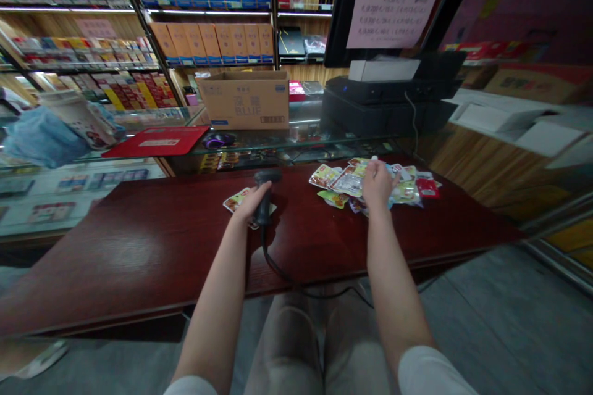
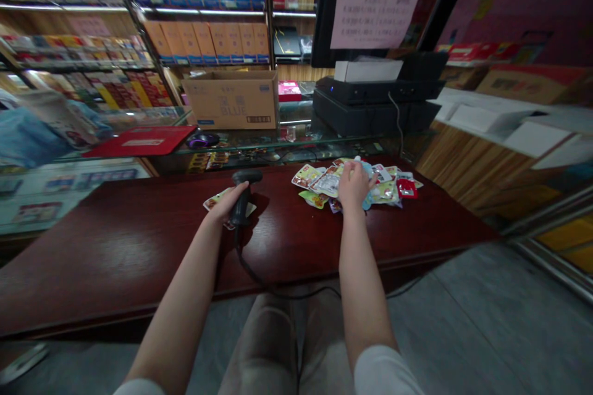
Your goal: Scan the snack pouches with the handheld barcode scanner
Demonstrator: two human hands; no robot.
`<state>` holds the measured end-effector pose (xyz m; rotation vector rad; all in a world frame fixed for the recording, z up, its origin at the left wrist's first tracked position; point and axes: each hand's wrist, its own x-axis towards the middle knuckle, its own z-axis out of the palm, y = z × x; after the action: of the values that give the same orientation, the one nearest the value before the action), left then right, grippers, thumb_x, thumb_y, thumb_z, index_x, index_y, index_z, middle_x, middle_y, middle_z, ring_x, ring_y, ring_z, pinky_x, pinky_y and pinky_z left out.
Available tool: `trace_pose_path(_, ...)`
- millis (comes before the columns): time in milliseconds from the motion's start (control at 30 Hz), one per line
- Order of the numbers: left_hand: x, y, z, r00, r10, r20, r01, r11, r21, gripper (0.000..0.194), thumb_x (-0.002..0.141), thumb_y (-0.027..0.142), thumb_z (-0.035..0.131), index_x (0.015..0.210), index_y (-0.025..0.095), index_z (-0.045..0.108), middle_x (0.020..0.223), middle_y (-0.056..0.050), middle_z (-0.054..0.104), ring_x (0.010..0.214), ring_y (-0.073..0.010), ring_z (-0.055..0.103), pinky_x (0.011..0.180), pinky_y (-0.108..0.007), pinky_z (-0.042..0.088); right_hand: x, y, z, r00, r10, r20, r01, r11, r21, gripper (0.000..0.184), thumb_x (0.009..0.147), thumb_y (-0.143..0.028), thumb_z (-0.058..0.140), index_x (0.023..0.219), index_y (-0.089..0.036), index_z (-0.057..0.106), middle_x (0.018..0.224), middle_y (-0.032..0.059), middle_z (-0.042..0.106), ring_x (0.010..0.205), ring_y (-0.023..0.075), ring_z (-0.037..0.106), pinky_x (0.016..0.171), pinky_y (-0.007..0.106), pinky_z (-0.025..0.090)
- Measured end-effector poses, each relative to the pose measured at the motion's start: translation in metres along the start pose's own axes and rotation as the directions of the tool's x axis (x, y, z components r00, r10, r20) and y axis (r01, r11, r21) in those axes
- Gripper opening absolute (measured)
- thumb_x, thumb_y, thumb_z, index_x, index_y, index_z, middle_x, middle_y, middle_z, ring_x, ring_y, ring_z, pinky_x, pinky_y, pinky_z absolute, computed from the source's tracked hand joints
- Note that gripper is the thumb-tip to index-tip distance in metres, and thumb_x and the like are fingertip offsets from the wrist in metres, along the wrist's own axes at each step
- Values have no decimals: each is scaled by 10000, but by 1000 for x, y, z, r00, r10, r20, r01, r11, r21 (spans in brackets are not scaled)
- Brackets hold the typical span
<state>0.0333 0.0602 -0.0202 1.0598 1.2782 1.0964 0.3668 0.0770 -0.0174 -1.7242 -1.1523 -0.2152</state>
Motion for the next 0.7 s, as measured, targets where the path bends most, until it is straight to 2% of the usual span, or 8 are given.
trace_pose_path(100,-7,3,12,991,-18,130,36,990,-135,406,740,542,724,823,145,735,647,-45,674,523,-132,561,478,-232,402,0,0,1,996,-52,-74,54,998,28,324,963,-359,337,1028,-204,615,1048,102,716,1028,251,624,1120,577,246)
trace_pose_path(200,-12,5,21,965,-62,256,111,977,-180,484,760,576,699,906,119,760,590,-31,647,453,-103,508,430,-219,378,-2,-4,-1,979,-145,-142,158,984,80,275,939,-341,381,1018,-201,604,1029,99,702,1029,254,612,1107,553,281)
trace_pose_path(300,-17,10,24,957,-22,288,108,952,-287,451,793,556,673,890,121,746,774,-90,735,601,-144,643,557,-239,499,-8,-12,-1,957,-238,-166,267,946,181,241,923,-333,405,988,-201,596,981,102,682,995,258,597,1019,483,388)
trace_pose_path(400,-23,22,17,972,96,214,8,898,-440,431,834,557,611,847,137,703,980,-142,753,915,-232,718,823,-327,560,-19,-25,2,945,-318,-80,328,905,272,247,933,-313,377,983,-203,592,948,99,662,940,246,589,911,413,450)
trace_pose_path(500,-28,34,1,981,181,68,-123,856,-502,472,861,615,529,867,162,665,987,-126,744,1017,-252,704,907,-386,548,-30,-39,2,907,-408,102,380,900,214,258,937,-280,369,973,-206,614,970,99,663,963,243,584,921,392,433)
trace_pose_path(600,-28,41,-19,983,172,-66,-181,836,-518,463,860,622,531,882,171,634,876,-84,723,846,-194,713,796,-339,574,-36,-50,-5,890,-412,198,406,911,72,243,923,-252,415,972,-204,649,1009,102,671,1014,263,573,983,423,373)
trace_pose_path(700,-24,41,-31,989,113,-99,-150,816,-559,398,858,562,581,845,166,602,752,-23,671,544,-83,585,550,-218,511,-46,-61,-9,887,-416,201,413,909,59,253,932,-237,420,1000,-206,662,1018,105,666,1040,274,571,1008,443,348)
